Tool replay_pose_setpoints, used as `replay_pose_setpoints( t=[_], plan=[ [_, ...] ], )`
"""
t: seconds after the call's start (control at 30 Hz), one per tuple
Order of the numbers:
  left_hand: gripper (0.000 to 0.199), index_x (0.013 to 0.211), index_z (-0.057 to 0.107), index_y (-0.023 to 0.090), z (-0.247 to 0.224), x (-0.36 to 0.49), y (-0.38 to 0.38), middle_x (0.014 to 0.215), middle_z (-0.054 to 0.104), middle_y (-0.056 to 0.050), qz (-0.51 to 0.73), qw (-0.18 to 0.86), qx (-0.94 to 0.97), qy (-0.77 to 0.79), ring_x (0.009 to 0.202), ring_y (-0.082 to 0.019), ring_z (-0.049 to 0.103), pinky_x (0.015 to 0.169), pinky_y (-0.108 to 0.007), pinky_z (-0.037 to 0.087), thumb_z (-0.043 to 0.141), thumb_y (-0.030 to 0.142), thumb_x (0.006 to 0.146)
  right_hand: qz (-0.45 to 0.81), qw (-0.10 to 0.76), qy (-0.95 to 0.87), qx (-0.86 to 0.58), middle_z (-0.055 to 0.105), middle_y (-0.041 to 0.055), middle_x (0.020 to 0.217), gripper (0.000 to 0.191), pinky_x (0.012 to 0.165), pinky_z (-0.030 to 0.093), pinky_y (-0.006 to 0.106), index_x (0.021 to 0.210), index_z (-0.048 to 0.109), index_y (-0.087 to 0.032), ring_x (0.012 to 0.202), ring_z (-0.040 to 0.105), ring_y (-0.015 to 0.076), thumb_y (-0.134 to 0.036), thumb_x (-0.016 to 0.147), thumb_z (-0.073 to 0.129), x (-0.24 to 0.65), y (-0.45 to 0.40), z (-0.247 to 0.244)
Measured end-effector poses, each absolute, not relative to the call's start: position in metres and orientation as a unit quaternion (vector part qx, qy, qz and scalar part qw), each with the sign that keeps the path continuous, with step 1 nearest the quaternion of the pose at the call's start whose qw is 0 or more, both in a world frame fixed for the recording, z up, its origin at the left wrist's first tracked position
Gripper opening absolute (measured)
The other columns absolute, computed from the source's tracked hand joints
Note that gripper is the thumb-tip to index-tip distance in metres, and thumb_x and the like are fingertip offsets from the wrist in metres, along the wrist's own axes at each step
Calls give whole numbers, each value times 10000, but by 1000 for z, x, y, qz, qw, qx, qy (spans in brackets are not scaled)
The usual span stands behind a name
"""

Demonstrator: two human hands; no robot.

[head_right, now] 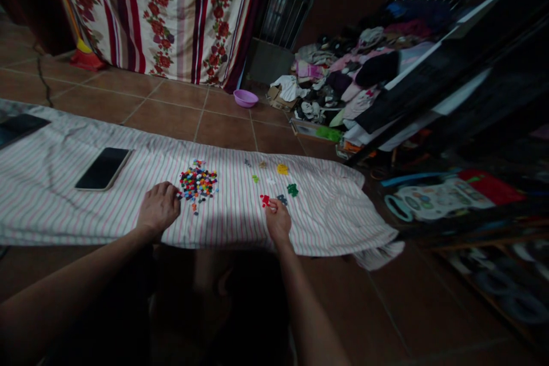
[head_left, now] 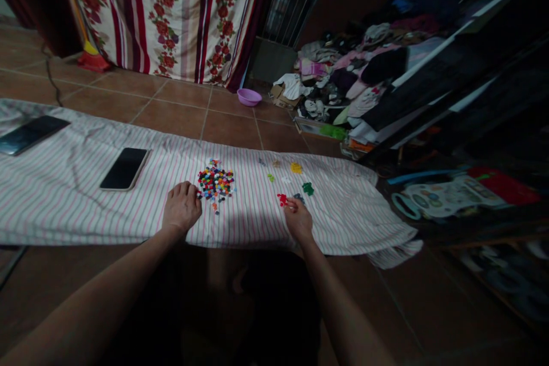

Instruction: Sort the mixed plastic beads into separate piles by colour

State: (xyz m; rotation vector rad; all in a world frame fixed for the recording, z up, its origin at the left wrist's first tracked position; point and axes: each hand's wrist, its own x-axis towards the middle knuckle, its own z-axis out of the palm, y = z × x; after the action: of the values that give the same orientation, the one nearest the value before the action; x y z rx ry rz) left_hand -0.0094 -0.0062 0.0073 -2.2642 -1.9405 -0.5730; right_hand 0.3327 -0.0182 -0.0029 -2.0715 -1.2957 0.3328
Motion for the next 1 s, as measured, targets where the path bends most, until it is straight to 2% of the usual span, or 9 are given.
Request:
replay_pose_setpoints(
  t=[0.13, 0.37, 0.5, 0.6, 0.73, 0.87, 1.0],
  plan=[
    [188, 982, 566, 157, 6, -9, -6, 1025, 592, -117, -188, 50, -742, -642, 1012, -288, 527, 857, -409, 411, 435, 209, 857, 95, 334, -519, -781, 671, 104, 1013, 405, 852, 479, 346, 1100, 646, -148, 841, 610, 208, -271, 745, 494, 333, -16, -5],
    [185, 984, 564, 158, 4, -9, -5, 1025, 593, -120, -196, 54, -741, -640, 1014, -292, 526, 868, -412, 409, 438, 210, 859, 79, 223, -586, -775, 587, 128, 1102, 524, 937, 443, 370, 1268, 584, -145, 979, 554, 232, -360, 792, 552, 327, 0, -2],
    [173, 975, 563, 164, 4, -9, -5, 1017, 591, -115, -201, 52, -742, -638, 1006, -289, 527, 866, -407, 407, 447, 199, 852, 71, 173, -595, -782, 526, 130, 1192, 454, 907, 448, 353, 1255, 607, -197, 992, 550, 224, -389, 848, 550, 321, 3, 5],
    [172, 979, 561, 166, 3, -10, -5, 1022, 588, -114, -205, 50, -741, -637, 1009, -289, 522, 865, -407, 406, 450, 200, 852, 56, 163, -591, -788, 532, 115, 1162, 351, 851, 452, 331, 1175, 647, -215, 968, 552, 216, -364, 886, 515, 317, 1, 9],
    [164, 971, 556, 170, 2, -9, -5, 1021, 579, -121, -206, 46, -740, -639, 1012, -294, 513, 864, -421, 403, 450, 209, 852, 43, 187, -600, -777, 552, 105, 1106, 324, 844, 444, 329, 1142, 663, -204, 926, 550, 203, -315, 904, 473, 319, -1, 6],
    [162, 967, 555, 177, 2, -9, -5, 1019, 569, -120, -203, 41, -739, -641, 1019, -287, 505, 878, -424, 398, 439, 212, 859, 36, 254, -610, -750, 556, 102, 1061, 376, 853, 452, 345, 1145, 685, -190, 898, 547, 206, -364, 856, 520, 326, 0, -1],
    [168, 975, 557, 180, 3, -9, -4, 1029, 565, -119, -199, 37, -739, -643, 1019, -283, 502, 882, -425, 397, 440, 219, 861, 30, 331, -598, -729, 574, 91, 996, 339, 839, 468, 357, 995, 731, -181, 797, 542, 188, -389, 823, 526, 325, 2, 4]
  ],
)
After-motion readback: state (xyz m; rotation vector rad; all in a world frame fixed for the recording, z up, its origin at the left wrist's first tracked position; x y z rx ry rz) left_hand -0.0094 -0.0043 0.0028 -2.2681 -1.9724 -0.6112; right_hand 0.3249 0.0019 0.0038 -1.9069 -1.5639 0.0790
